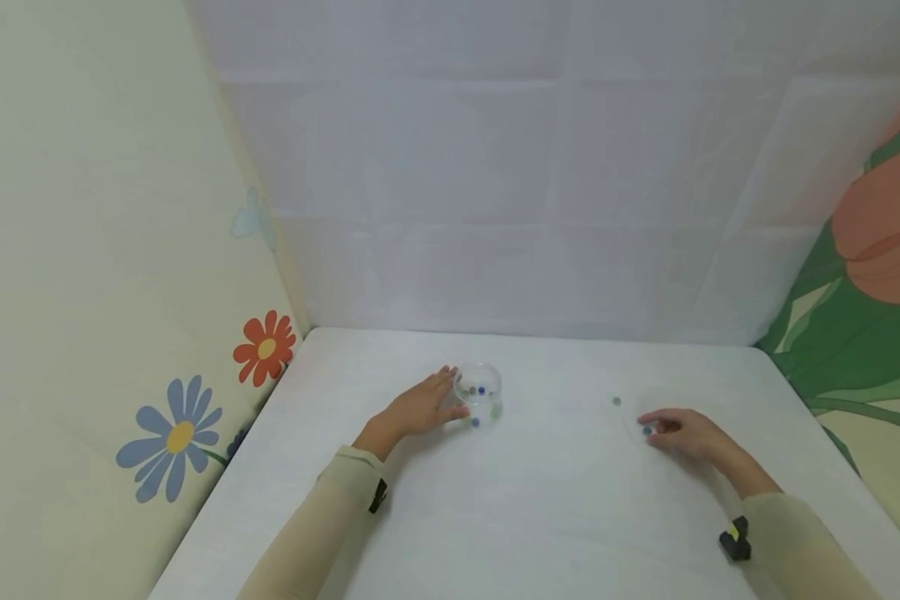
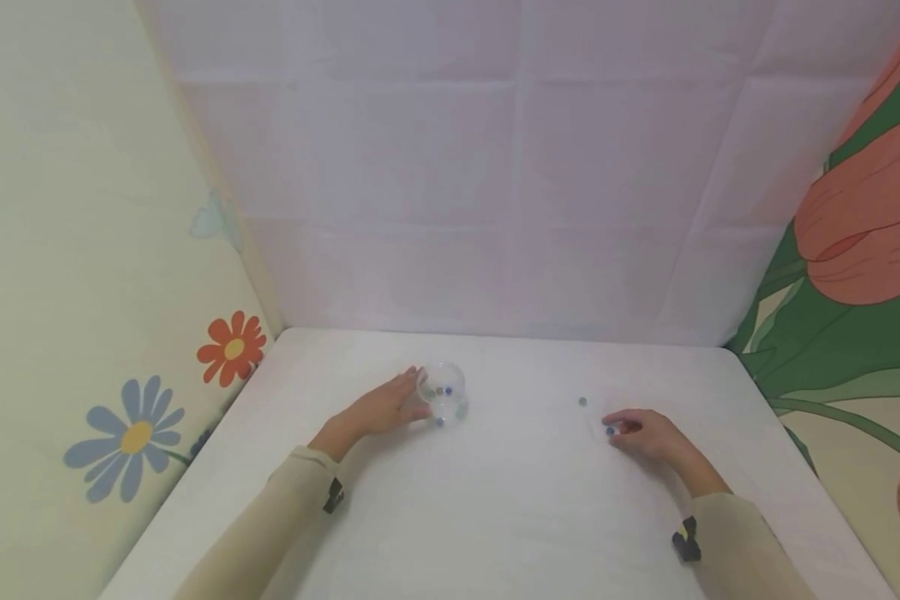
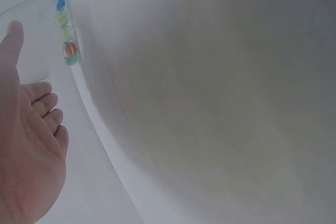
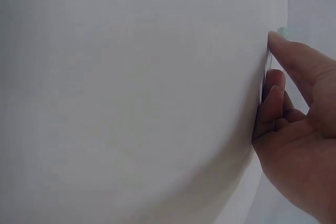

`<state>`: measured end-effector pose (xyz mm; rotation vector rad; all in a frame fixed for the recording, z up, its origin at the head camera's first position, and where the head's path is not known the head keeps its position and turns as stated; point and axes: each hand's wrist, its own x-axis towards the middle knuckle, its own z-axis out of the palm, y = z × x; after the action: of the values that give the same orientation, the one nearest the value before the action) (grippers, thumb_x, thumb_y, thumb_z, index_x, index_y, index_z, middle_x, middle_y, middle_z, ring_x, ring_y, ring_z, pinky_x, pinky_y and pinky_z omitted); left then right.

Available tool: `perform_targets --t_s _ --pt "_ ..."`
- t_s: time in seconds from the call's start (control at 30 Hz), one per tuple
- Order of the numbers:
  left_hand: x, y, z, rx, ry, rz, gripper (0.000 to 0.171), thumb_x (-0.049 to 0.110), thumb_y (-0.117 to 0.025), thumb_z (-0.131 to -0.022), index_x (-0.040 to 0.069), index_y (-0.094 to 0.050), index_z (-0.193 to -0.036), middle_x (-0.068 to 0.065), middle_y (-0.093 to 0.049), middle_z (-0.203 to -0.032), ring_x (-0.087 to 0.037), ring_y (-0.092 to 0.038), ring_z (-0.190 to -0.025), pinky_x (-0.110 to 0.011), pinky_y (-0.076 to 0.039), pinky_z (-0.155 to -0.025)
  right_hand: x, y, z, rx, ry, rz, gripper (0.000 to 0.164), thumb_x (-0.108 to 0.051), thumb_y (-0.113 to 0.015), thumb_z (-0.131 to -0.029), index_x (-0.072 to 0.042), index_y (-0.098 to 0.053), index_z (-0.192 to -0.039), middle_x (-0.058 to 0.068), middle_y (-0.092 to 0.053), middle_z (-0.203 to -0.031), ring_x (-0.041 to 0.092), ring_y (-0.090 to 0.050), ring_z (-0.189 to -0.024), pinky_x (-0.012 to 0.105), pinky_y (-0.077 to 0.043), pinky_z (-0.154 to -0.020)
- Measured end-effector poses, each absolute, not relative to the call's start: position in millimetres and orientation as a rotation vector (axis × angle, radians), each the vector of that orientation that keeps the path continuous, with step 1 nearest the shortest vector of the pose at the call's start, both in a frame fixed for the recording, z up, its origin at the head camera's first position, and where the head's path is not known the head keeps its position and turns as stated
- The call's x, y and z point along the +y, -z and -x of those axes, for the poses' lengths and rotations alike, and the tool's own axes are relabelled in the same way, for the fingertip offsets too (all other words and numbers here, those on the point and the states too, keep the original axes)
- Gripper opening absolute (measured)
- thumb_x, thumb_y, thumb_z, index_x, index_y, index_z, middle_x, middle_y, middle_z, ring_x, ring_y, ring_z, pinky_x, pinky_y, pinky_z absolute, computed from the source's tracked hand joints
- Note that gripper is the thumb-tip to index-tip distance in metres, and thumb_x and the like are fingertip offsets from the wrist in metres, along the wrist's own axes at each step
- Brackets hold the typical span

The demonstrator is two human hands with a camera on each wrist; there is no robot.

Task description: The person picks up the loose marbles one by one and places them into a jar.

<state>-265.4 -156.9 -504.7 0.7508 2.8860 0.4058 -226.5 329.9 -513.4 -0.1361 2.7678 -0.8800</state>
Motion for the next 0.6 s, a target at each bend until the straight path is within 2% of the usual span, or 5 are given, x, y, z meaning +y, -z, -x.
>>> perform_targets --t_s 0.6 --pt "-155.7 498.9 261.7 2.878 -0.427 -0.762 0.087 0.062 -0.047 -0.101 0.003 -0.024 -0.160 -0.017 -0.022 -0.167 -0.030 -0.016 -0.156 -0.045 -0.018 -0.126 322.8 508.6 226.4 2.787 0.831 0.004 0.031 -0.018 -0.073 -0.091 -0.004 -0.069 -0.118 0.010 -0.063 -0.099 0.025 -0.056 -0.092 0.041 -0.049 -0.080"
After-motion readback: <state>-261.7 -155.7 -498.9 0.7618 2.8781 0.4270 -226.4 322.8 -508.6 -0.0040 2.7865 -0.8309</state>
